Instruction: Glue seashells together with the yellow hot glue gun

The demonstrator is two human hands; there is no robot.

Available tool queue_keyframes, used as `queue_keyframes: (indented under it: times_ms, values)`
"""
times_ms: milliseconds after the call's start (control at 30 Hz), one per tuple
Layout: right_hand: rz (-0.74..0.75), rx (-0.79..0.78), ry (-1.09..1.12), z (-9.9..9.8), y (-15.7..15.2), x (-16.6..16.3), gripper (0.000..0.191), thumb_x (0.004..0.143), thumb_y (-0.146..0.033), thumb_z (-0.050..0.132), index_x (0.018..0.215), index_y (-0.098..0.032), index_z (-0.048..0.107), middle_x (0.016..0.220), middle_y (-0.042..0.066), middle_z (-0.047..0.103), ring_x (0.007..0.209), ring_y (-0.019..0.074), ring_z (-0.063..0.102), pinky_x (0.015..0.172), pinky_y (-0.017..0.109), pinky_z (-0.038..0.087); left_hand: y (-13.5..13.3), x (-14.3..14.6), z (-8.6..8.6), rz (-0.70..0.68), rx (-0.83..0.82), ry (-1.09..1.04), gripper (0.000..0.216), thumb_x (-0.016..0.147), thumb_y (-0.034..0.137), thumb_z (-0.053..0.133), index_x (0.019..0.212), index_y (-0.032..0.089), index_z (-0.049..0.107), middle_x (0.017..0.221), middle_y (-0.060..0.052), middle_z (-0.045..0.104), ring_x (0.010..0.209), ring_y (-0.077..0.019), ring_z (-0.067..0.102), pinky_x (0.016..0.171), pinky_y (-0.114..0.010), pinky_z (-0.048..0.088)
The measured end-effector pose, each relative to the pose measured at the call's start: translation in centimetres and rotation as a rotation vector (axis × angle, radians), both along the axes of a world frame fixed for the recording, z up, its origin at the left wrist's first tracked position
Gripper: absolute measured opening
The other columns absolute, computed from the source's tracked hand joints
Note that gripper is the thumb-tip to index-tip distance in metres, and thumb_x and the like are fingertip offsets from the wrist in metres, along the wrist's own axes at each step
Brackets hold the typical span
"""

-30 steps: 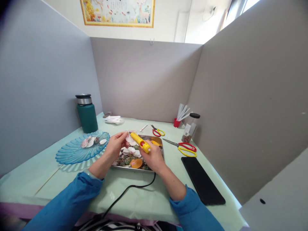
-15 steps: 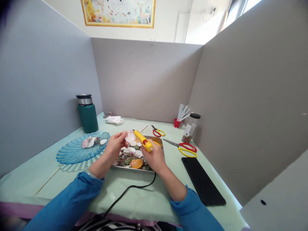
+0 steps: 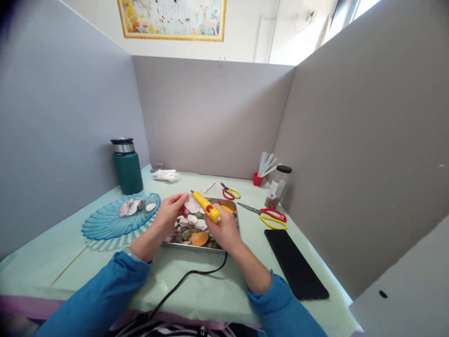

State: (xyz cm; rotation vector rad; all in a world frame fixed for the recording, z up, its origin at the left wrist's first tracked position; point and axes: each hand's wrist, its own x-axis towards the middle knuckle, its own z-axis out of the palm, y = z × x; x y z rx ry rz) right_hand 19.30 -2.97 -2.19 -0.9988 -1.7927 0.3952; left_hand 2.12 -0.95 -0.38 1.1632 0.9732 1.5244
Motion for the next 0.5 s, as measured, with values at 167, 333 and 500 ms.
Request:
queue_keyframes:
  times_ms: [167, 333, 500]
  values:
    - [0.009, 0.003, 0.001, -0.01, 0.02, -0.03, 0.014, 0.083, -0.029, 0.052, 0.086, -0.017, 0.058, 0.07, 0.0, 0.057, 0.061, 0.0135, 0.05, 0.058, 0.024, 0.04, -0.01, 0.0, -0.02, 0.0, 0.006, 0.034, 0.031, 0.068, 0.043, 0.068, 0.072, 0.012, 0.063, 0.049, 0.002, 0.053, 0.039, -0.0079, 0.047, 0.04, -0.019, 0.039]
    - [0.004, 0.008, 0.002, -0.02, -0.01, 0.01, 0.012, 0.082, -0.029, 0.052, 0.085, -0.018, 0.057, 0.07, 0.0, 0.057, 0.06, 0.0135, 0.049, 0.057, 0.024, 0.039, -0.01, -0.01, 0.25, 0.047, 0.002, -0.042, 0.032, 0.064, 0.042, 0.07, 0.07, 0.012, 0.061, 0.048, 0.003, 0.053, 0.039, -0.0081, 0.047, 0.04, -0.019, 0.039]
    - [0.036, 0.017, -0.021, -0.1, 0.03, -0.01, 0.01, 0.081, -0.028, 0.052, 0.076, -0.02, 0.053, 0.065, -0.002, 0.05, 0.059, 0.013, 0.047, 0.056, 0.023, 0.038, -0.04, -0.05, 0.46, 0.082, -0.008, -0.081, 0.032, 0.064, 0.042, 0.07, 0.07, 0.012, 0.059, 0.046, 0.004, 0.051, 0.039, -0.0079, 0.047, 0.039, -0.019, 0.037]
